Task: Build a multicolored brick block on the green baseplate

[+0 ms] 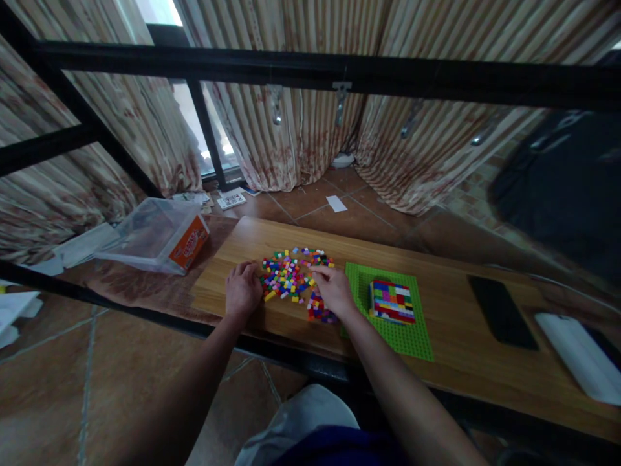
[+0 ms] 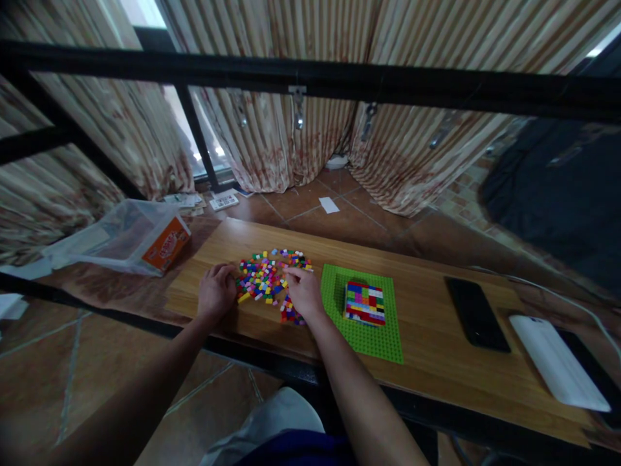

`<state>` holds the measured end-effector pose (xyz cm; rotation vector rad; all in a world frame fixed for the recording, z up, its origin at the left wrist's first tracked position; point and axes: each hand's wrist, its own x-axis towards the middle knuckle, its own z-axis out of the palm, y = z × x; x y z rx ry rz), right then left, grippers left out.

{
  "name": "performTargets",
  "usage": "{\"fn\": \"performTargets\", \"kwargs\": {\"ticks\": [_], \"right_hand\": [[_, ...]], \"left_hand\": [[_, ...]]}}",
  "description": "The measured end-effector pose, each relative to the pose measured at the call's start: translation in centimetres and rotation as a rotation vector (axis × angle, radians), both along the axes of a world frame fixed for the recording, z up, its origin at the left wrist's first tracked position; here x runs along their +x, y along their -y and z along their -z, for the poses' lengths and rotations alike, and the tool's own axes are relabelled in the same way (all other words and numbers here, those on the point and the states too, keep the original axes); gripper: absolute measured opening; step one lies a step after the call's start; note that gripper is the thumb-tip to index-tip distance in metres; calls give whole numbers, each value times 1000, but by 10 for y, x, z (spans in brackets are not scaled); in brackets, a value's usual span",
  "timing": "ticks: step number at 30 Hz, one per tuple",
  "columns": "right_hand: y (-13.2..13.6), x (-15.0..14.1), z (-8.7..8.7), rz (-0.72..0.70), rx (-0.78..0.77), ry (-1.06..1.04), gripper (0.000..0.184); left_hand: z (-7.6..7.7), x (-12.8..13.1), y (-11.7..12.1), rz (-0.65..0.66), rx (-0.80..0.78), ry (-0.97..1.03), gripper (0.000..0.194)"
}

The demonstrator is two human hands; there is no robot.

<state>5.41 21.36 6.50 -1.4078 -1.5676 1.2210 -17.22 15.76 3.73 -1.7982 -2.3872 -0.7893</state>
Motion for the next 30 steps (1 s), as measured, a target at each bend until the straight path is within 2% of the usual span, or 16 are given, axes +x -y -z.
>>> {"fn": "performTargets", "kwargs": {"ticks": [6, 11, 16, 18, 20, 25, 30], "right_hand": [[6, 2, -5, 70, -46, -190, 23], [41, 35, -15, 73, 17, -285, 23], [79, 100, -18, 178, 151, -51, 27], [85, 124, -14, 232, 216, 107, 28], [87, 140, -9, 260, 298, 177, 27], [83, 148, 9, 355, 521, 227, 23], [79, 150, 24, 407, 540, 262, 22]], "left_hand": [[-1, -1, -1, 14, -15, -25, 32], [1, -3, -2, 8, 16, -22, 31], [4, -5, -3, 19, 43, -4, 29], [3, -5, -3, 18, 45, -8, 29], [3, -5, -3, 18, 42, -17, 29], [4, -6, -4, 20, 34, -37, 30], [5, -8, -4, 34, 38, -49, 30]]}}
